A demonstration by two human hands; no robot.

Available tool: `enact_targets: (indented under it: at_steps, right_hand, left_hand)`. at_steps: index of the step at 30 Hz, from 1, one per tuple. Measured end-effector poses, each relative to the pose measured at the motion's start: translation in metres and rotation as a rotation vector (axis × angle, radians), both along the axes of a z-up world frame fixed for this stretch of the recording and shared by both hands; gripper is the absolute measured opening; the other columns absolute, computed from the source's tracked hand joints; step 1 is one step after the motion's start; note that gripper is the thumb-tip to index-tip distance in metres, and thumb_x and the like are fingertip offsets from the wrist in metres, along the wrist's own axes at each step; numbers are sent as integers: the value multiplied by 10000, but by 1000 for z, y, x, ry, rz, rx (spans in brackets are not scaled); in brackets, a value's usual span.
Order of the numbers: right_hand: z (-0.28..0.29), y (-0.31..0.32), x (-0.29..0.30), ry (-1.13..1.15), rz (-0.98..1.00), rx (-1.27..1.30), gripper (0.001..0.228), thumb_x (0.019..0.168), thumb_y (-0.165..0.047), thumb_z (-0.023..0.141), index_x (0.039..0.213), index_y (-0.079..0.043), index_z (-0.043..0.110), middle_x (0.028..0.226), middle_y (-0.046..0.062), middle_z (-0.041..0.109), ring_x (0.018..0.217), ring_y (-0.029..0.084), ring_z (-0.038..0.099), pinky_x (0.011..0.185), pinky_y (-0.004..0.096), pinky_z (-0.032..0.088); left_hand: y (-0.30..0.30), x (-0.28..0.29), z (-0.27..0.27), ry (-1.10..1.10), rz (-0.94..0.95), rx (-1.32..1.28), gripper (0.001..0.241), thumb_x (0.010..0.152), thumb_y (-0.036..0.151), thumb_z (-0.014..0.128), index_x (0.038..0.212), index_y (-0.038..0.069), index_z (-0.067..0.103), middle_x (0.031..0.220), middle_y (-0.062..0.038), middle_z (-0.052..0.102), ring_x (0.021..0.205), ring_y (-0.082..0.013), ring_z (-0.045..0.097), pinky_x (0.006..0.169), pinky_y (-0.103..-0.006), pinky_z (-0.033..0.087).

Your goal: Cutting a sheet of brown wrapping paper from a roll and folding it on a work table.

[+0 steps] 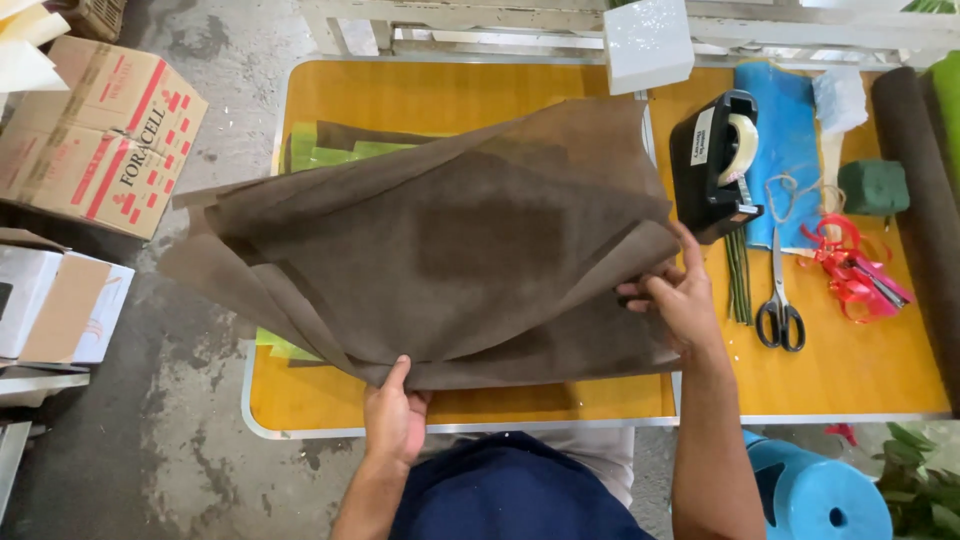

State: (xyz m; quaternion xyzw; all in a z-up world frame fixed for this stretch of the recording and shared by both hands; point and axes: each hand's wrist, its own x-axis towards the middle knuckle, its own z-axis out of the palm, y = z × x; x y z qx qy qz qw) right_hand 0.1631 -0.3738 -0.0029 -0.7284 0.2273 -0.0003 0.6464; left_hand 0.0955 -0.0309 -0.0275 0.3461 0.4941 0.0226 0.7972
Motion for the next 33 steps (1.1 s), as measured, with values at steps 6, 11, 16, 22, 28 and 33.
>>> enact_targets:
  at_steps: [6, 11, 16, 22, 28, 33]
  right_hand:
    - [-58, -9, -22, -166, 26, -428, 274, 788, 6, 637, 1020, -70, 763, 946, 42, 743, 866, 115, 641, 819, 251, 513]
    - [-41, 25, -54, -147, -223, -172, 59, 998, -90, 702, 1048, -60, 693, 1001, 49, 674, 967, 144, 610, 784, 291, 546]
    - [-92, 10, -60, -113, -306, -197, 175, 894, 32, 544, 857, -125, 613, 812, -59, 542, 789, 56, 473, 616, 218, 396]
    - [-110, -7, -66, -168, -241, -240, 205, 857, 39, 525, 846, -160, 572, 794, -61, 500, 786, 62, 447, 686, 200, 351]
    - [-78, -12, -81, -196, 191, -475, 183, 678, 85, 465, 701, -71, 558, 1420, 175, 643, 1336, 284, 579, 1047, 388, 451]
    - [-52, -29, -74, -51, 400, -390, 300, 529, 164, 408, 587, -17, 639, 1521, 148, 594, 1473, 215, 490, 1072, 302, 410]
  left_hand:
    - [38, -24, -28, -27, -322, -263, 306, 1005, 244, 545, 1179, -5, 578, 1090, -244, 716, 811, -426, 689, 756, -586, 602]
    - [17, -37, -31, 17, -407, -461, 437, 1060, 230, 501, 1078, -206, 515, 1078, -461, 698, 832, -386, 727, 783, -400, 615]
    - [32, -45, 1, 47, -789, -774, 957, 963, 683, 383, 1347, -171, 579, 1234, -373, 688, 1065, -430, 714, 856, -433, 613]
    - [3, 7, 60, -761, -1254, 343, 377, 1040, 259, 496, 1283, 3, 630, 1142, -174, 714, 978, -292, 706, 843, -369, 570]
    - [-20, 104, -23, -746, -1352, 1814, 187, 912, 301, 655, 909, 115, 670, 882, -140, 674, 800, -377, 646, 662, -522, 511]
    - [-12, 138, -52, -428, -1305, 1947, 825, 906, 635, 608, 1543, 140, 436, 1487, -275, 441, 1345, -485, 413, 1094, -681, 315]
